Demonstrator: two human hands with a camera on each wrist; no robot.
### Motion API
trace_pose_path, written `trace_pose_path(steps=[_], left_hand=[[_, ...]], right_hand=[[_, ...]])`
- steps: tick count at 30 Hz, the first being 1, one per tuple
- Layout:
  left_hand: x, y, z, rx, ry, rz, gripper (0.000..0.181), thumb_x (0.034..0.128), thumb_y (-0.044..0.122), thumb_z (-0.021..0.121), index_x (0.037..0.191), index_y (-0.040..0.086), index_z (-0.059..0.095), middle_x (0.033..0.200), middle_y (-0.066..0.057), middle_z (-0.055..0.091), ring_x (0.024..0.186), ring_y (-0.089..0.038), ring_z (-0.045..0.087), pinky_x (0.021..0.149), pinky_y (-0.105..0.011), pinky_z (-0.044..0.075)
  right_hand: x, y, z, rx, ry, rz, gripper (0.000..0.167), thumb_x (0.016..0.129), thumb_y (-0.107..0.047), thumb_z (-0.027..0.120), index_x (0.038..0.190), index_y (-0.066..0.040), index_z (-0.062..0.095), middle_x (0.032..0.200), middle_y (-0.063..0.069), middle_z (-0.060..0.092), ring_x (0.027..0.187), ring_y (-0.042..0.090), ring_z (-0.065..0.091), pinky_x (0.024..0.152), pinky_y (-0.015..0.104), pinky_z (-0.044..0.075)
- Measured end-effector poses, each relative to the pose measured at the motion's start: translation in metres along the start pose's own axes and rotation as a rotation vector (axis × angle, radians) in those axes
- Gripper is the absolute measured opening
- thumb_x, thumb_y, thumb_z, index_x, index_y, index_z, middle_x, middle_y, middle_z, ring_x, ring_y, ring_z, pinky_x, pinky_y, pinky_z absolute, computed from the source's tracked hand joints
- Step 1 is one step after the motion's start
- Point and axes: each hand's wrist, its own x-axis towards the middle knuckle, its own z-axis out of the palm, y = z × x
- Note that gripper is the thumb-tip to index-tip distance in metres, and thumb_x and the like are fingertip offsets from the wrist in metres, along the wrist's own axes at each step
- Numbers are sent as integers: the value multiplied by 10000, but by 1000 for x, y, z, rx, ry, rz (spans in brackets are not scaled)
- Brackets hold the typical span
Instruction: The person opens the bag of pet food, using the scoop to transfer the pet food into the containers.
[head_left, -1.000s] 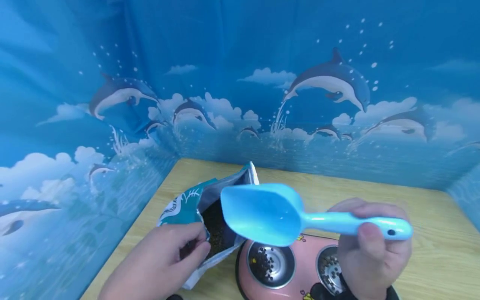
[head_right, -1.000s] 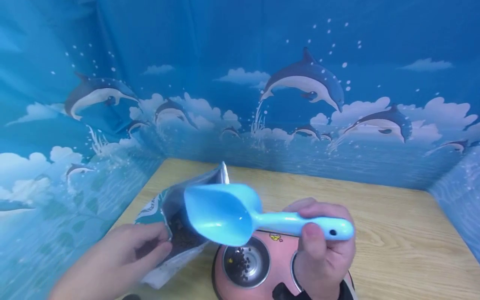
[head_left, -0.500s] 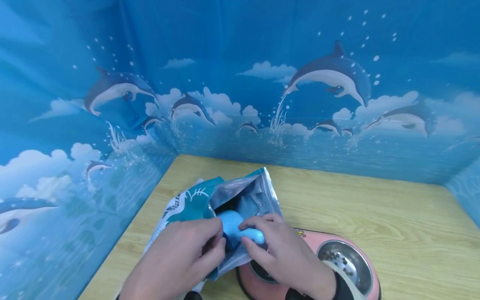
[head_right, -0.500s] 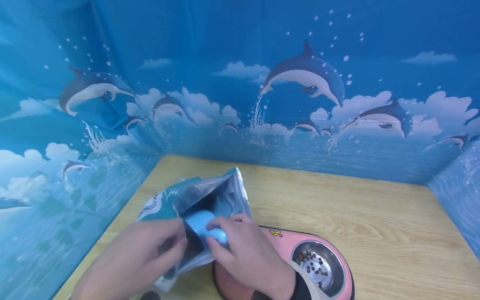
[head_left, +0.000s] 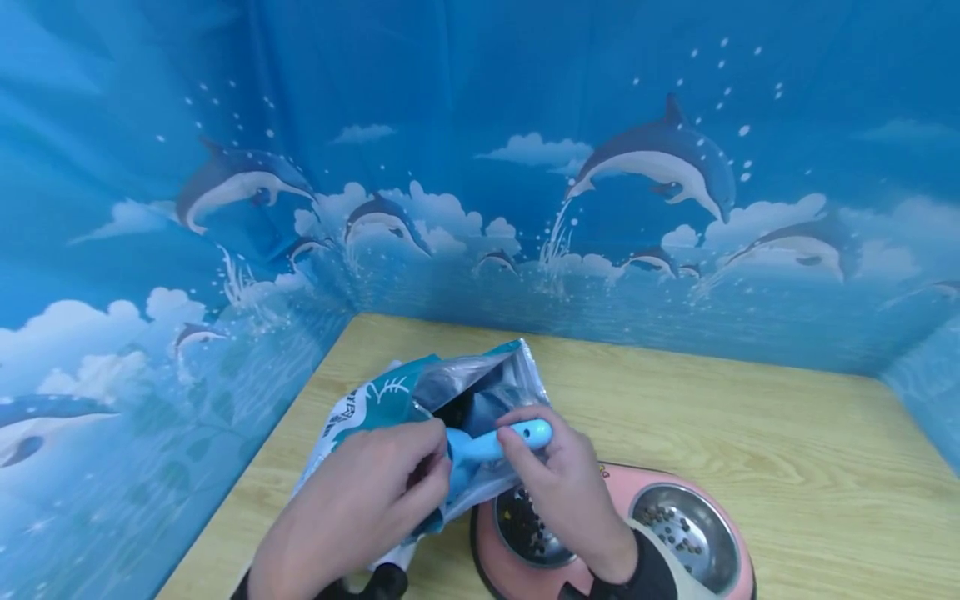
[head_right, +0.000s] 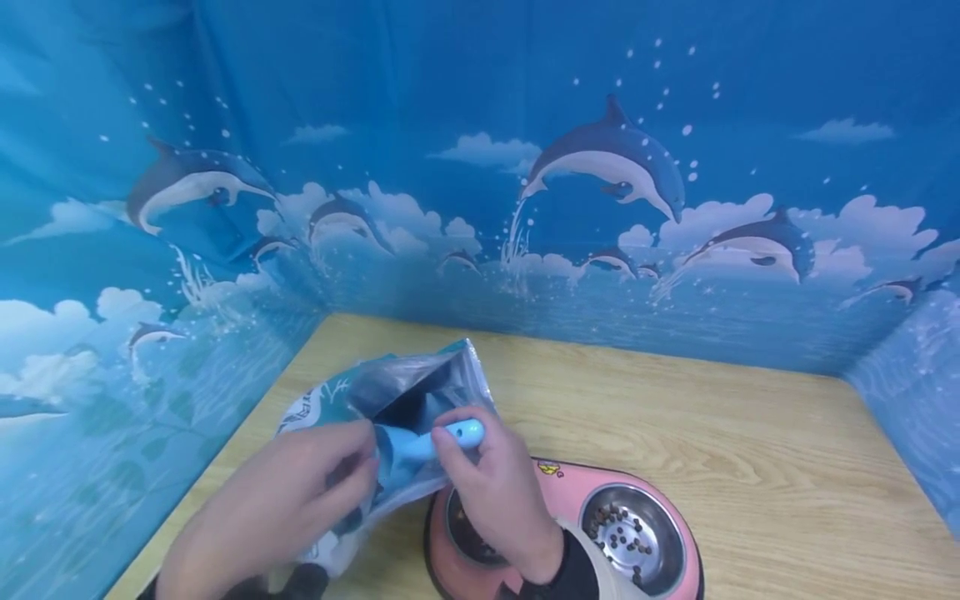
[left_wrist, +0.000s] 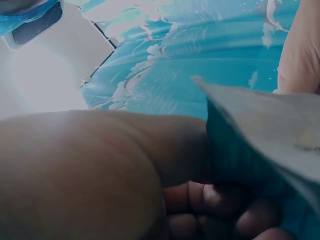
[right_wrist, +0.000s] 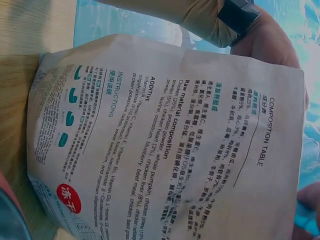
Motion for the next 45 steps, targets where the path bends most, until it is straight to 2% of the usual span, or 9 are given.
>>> trace_pose_path(steps=[5, 13, 19, 23, 26, 31, 35, 40, 45], left_hand=[[-2, -3, -3, 5, -33, -19, 343, 1067, 231, 549, 738, 312, 501, 585, 119, 386, 501, -62, 423, 517, -251, 406], [-8, -14, -12, 16, 39, -75, 281, 1075, 257, 539, 795, 276, 520, 593, 110, 393, 496, -66, 397, 506, -273, 374], [-15, -21, -19, 35, 84, -178, 247, 1085, 289, 520, 842, 267, 556, 622, 54, 450, 524, -108, 424, 518, -296, 370], [-19, -28, -27, 53, 181, -213, 264, 1093, 277, 481, 840, 229, 540, 632, 30, 455, 523, -134, 421, 506, -303, 366], [-21, -36, -33, 38, 288, -228, 279, 1086, 253, 472, 820, 189, 524, 631, 11, 457, 517, -152, 425, 484, -310, 363], [-21, -50, -44, 30, 487, -245, 268, 1044, 175, 518, 780, 131, 515, 626, -19, 448, 534, -169, 418, 477, -308, 341], [-22, -59, -54, 29, 601, -323, 249, 1030, 160, 514, 792, 98, 556, 642, -55, 472, 553, -199, 420, 486, -316, 337], [-26, -63, -60, 19, 610, -378, 276, 1047, 213, 496, 812, 91, 571, 629, -76, 468, 543, -230, 416, 504, -334, 332], [-26, -63, -59, -3, 573, -383, 298, 1071, 282, 496, 874, 80, 592, 673, -82, 482, 568, -238, 420, 518, -342, 331]], right_hand=[[-7, -1, -5, 76, 200, -108, 77, 986, -113, 707, 1053, -76, 696, 783, 22, 537, 676, 121, 470, 606, 255, 458], [-12, -15, -43, 195, 417, -277, 129, 958, 77, 644, 1030, -9, 708, 594, -36, 392, 467, 87, 252, 447, 320, 241], [-11, -29, -72, 346, 444, -328, 105, 990, 63, 606, 1032, 29, 695, 942, 97, 727, 529, 76, 318, 505, 275, 228], [-15, -30, -88, 538, 396, -398, 144, 1024, 93, 518, 1041, 82, 661, 923, 119, 708, 536, 87, 382, 541, 277, 182], [-21, -22, -101, 693, 368, -469, 202, 1033, 132, 444, 1044, 121, 646, 734, 64, 606, 716, 160, 650, 589, 263, 235], [-33, -1, -128, 867, 397, -530, 230, 1027, 171, 387, 1035, 212, 613, 600, 64, 464, 913, 332, 746, 681, 210, 485], [-47, 24, -139, 740, 473, -430, 196, 1013, 188, 419, 1006, 204, 615, 716, 141, 634, 799, 228, 713, 633, 197, 442], [-64, 53, -137, 110, 480, -171, 95, 996, 110, 572, 1027, 78, 656, 973, 44, 746, 714, 83, 550, 611, 165, 396], [-72, 61, -134, -231, 186, -372, 308, 878, 234, 614, 1084, 9, 655, 1057, 4, 701, 923, 46, 643, 733, 163, 510]])
